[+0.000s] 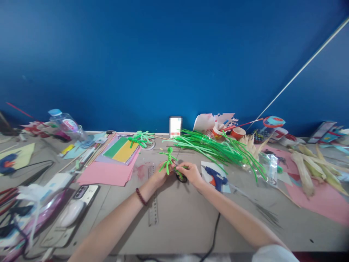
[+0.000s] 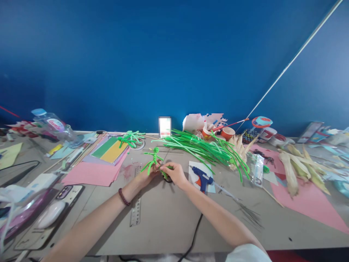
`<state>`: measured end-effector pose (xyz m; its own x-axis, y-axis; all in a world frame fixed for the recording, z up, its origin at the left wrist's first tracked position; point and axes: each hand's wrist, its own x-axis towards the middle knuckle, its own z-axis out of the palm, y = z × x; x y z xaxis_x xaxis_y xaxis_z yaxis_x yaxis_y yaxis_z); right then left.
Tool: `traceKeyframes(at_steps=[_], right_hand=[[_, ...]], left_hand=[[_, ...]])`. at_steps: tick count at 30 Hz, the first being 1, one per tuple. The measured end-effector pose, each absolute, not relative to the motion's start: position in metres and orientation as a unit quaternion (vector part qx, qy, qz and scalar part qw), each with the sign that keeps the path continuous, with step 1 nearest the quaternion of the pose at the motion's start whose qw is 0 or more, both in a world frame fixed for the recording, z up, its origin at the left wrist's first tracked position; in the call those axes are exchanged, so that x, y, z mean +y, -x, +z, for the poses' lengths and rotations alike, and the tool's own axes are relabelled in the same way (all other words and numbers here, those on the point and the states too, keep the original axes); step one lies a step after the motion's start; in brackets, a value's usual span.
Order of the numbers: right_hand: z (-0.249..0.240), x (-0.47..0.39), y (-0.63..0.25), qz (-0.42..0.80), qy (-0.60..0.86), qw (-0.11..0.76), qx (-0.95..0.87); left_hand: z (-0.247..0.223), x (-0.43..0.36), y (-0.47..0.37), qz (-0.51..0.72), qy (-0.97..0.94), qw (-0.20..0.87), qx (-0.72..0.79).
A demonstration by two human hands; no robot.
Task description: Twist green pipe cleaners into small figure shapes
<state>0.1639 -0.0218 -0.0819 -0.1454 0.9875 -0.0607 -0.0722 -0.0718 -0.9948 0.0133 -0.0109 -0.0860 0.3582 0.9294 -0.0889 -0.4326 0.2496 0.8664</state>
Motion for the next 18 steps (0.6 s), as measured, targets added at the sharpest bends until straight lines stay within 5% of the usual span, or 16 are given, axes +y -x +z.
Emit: traceKeyframes(at_steps=[5, 10, 14, 18], right_hand=[[-0.085, -0.034, -0.153, 0.757, 0.368, 0.434, -0.321], [-0.083, -0.035, -0.152, 0.793, 0.337, 0.413, -0.295], [-0.077, -0.029, -0.158, 0.702, 0.394, 0.445, -0.392], [-0.070, -0.030, -0.166, 0.446, 0.502, 0.457, -0.584]], left_hand=[[-0.089, -0.014, -0.013, 0.401, -0.407, 0.790, 0.222], [-0.084, -0.015, -0.011, 0.393, -0.416, 0.783, 0.244], [-0.080, -0.016, -0.014, 0.435, -0.410, 0.748, 0.289], [-0.085, -0.018, -0.019, 0.485, -0.378, 0.723, 0.315]])
